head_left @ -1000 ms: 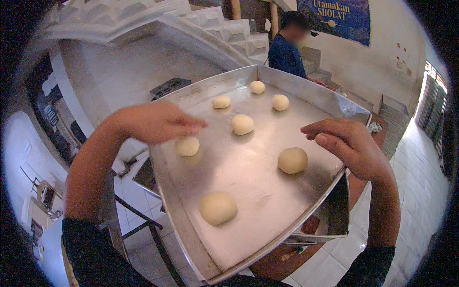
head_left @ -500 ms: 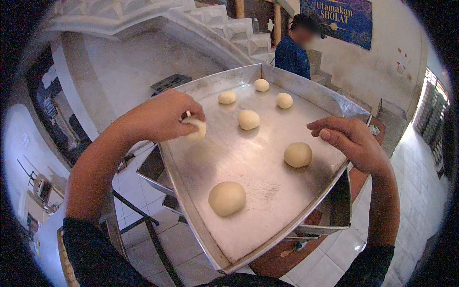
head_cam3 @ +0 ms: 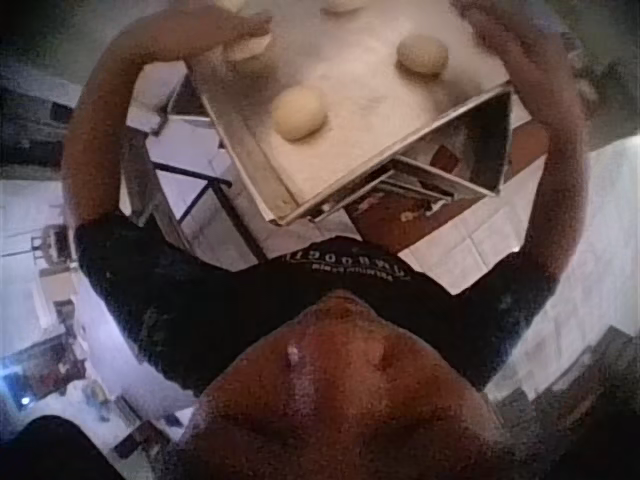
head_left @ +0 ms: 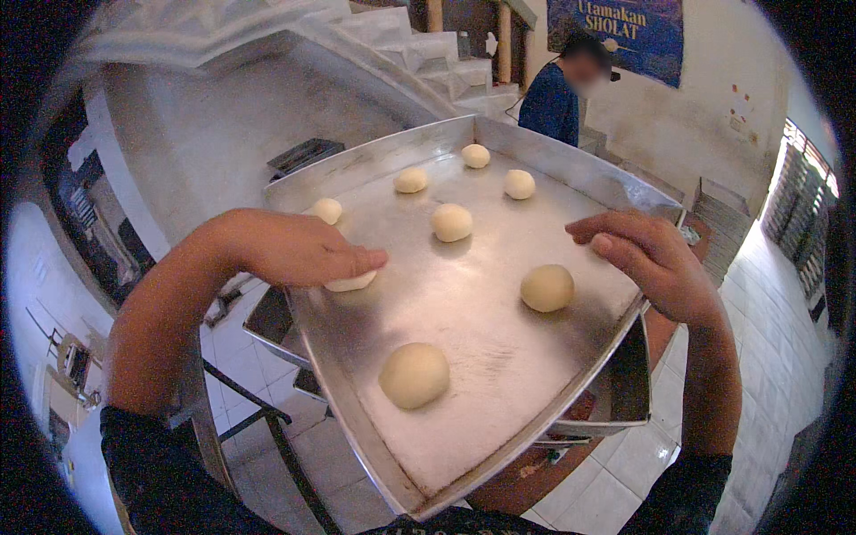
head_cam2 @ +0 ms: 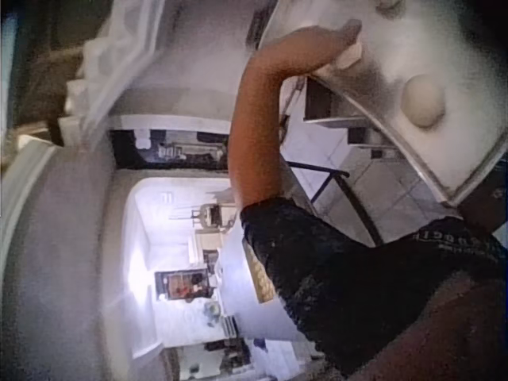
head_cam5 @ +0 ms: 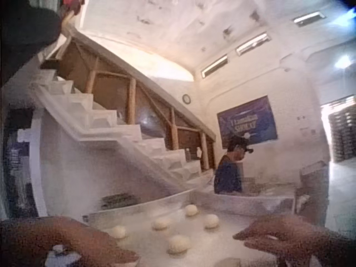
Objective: The person greases a large metal baking tray using a brush, then shapes pieces of dough by hand and places them onto the trays.
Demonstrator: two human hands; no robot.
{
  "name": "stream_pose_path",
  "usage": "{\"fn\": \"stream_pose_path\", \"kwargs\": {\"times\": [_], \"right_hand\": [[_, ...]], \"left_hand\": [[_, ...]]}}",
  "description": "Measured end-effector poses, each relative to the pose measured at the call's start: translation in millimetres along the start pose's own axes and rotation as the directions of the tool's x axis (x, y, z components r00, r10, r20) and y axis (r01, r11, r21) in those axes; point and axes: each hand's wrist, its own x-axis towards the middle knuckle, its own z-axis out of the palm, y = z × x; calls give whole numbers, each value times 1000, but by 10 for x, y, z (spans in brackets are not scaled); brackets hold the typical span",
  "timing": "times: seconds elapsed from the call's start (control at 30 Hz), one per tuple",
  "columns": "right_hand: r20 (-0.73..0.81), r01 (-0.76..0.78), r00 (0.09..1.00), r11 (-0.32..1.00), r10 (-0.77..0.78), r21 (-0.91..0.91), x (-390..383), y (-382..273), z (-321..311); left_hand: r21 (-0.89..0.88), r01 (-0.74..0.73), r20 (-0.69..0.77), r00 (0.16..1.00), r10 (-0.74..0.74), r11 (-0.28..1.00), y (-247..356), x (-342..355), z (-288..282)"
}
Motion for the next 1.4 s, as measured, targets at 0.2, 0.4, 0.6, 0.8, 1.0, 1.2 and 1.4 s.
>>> {"fn": "stream_pose_path", "kwargs": {"times": [0.2,0.4,0.6,0.8,1.0,1.2,1.4], "right_hand": [[-179,260,938,945,-295,-197,-325,-215,234],[-146,368,901,898,-409,-242,-150,-208,378],[-171,391,892,904,-418,-172,-523,-334,278],[-194,409,876,894,-441,-185,-602,-211,408],[-211,385,881,901,-423,-198,-599,-254,467],[-239,408,864,895,-443,-182,-596,-298,458],[-231,402,868,895,-439,-192,-587,-249,432]], "left_hand": [[90,-79,-346,932,105,993,-204,346,-470],[41,-209,-514,834,200,977,-250,1345,-1142],[21,-328,-537,793,288,944,237,2160,-1132],[577,-291,-535,572,622,763,-148,3124,-588],[319,-171,-787,500,361,932,-34,2727,-551],[107,-310,-919,332,213,945,5,2580,-536],[-387,-240,-336,936,106,890,123,2488,-573]]}}
